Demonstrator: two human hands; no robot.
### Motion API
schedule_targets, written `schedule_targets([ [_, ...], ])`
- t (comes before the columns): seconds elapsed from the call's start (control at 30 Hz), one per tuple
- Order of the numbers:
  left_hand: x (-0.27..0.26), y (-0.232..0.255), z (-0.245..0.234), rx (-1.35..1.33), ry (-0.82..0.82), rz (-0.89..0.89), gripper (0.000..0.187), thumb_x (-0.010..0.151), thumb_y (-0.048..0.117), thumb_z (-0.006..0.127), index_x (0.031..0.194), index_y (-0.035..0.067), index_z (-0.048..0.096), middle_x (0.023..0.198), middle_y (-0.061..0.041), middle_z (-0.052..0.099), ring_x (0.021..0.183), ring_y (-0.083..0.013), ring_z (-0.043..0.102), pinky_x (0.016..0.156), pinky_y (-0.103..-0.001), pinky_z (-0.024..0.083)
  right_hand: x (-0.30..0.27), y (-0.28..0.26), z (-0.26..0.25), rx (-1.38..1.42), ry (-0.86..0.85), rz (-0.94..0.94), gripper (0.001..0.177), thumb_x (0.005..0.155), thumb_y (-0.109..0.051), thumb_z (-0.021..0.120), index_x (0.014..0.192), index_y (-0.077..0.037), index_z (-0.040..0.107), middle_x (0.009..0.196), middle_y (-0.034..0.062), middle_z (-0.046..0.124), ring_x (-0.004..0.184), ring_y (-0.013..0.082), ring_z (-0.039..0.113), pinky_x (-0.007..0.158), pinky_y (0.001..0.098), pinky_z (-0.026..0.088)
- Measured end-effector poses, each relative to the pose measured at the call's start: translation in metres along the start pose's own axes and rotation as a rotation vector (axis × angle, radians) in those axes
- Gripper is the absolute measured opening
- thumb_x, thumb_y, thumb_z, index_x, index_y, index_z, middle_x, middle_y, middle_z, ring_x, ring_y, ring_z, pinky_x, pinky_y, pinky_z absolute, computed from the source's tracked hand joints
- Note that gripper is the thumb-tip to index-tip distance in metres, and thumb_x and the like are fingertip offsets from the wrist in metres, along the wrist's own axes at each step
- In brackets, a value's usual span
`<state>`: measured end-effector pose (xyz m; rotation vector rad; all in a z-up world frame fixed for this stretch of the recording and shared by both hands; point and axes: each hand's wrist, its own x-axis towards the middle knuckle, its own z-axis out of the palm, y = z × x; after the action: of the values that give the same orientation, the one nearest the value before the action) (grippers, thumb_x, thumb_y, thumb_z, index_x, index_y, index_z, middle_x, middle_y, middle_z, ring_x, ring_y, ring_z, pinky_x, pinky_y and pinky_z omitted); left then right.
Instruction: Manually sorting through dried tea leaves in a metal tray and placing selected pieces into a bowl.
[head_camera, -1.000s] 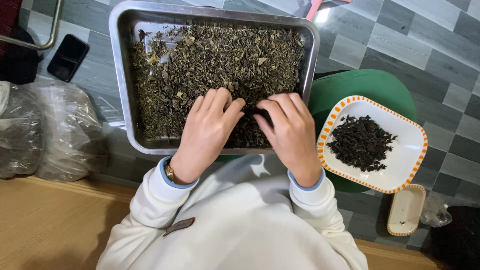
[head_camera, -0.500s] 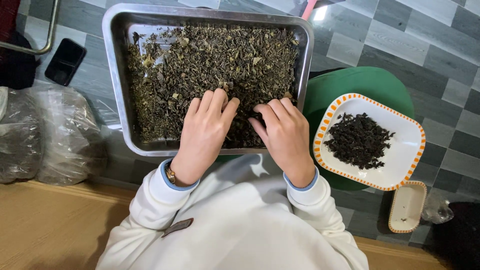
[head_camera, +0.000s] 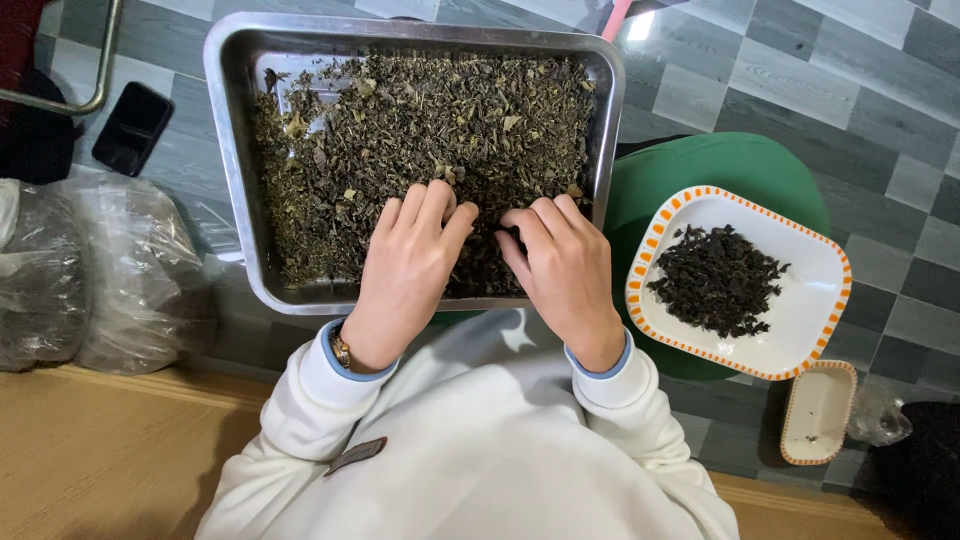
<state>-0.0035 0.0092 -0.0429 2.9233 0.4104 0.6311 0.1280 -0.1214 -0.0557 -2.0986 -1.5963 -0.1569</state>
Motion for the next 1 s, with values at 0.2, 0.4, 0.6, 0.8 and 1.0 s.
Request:
schedule_targets([
  [0.2, 0.001, -0.002, 0.002, -0.026, 0.021, 0.001, 0.009, 0.096, 0.01, 0.074, 0.098, 0.008, 0.065, 0.088, -0.004, 0.043, 0.08, -0.0221, 0.048, 0.068, -0.034, 0.037, -0.002, 0.002, 0.0, 0.033, 0.018, 0.014, 0.012, 0.09, -0.011, 0.079, 0.095, -0.011, 0.069, 0.077, 0.0013, 0.056, 0.076, 0.0193, 0.059, 0.065, 0.0298, 0.054],
  [0.4, 0.001, -0.002, 0.005, -0.059, 0.047, 0.005, 0.009, 0.097, 0.01, 0.073, 0.099, 0.008, 0.065, 0.09, -0.005, 0.046, 0.081, -0.0226, 0.049, 0.069, -0.034, 0.038, -0.005, 0.006, -0.004, 0.071, 0.041, 0.033, 0.01, 0.091, -0.01, 0.078, 0.096, -0.011, 0.069, 0.079, 0.0012, 0.058, 0.077, 0.0191, 0.06, 0.066, 0.0298, 0.054],
  [0.6, 0.003, -0.002, 0.008, -0.089, 0.076, 0.013, 0.008, 0.098, 0.01, 0.073, 0.101, 0.008, 0.065, 0.091, -0.005, 0.049, 0.082, -0.0232, 0.051, 0.07, -0.033, 0.039, -0.007, 0.011, -0.008, 0.108, 0.069, 0.049, 0.009, 0.092, -0.009, 0.077, 0.097, -0.011, 0.07, 0.081, 0.0011, 0.06, 0.078, 0.0189, 0.06, 0.067, 0.0297, 0.054],
  [0.8, 0.002, 0.004, 0.0, -0.12, 0.097, 0.019, 0.008, 0.099, 0.01, 0.073, 0.103, 0.008, 0.066, 0.092, -0.006, 0.052, 0.084, -0.0237, 0.053, 0.07, -0.033, 0.04, -0.009, 0.009, -0.021, 0.149, 0.094, 0.07, 0.008, 0.093, -0.008, 0.076, 0.097, -0.012, 0.071, 0.083, 0.001, 0.062, 0.078, 0.0187, 0.061, 0.068, 0.0297, 0.054],
  [1.0, 0.001, 0.006, -0.004, -0.15, 0.116, 0.025, 0.008, 0.1, 0.01, 0.072, 0.104, 0.008, 0.066, 0.094, -0.006, 0.054, 0.085, -0.0242, 0.055, 0.071, -0.033, 0.041, -0.01, 0.008, -0.026, 0.192, 0.12, 0.092, 0.007, 0.094, -0.007, 0.075, 0.098, -0.012, 0.071, 0.085, 0.0009, 0.064, 0.079, 0.0185, 0.062, 0.069, 0.0297, 0.055],
])
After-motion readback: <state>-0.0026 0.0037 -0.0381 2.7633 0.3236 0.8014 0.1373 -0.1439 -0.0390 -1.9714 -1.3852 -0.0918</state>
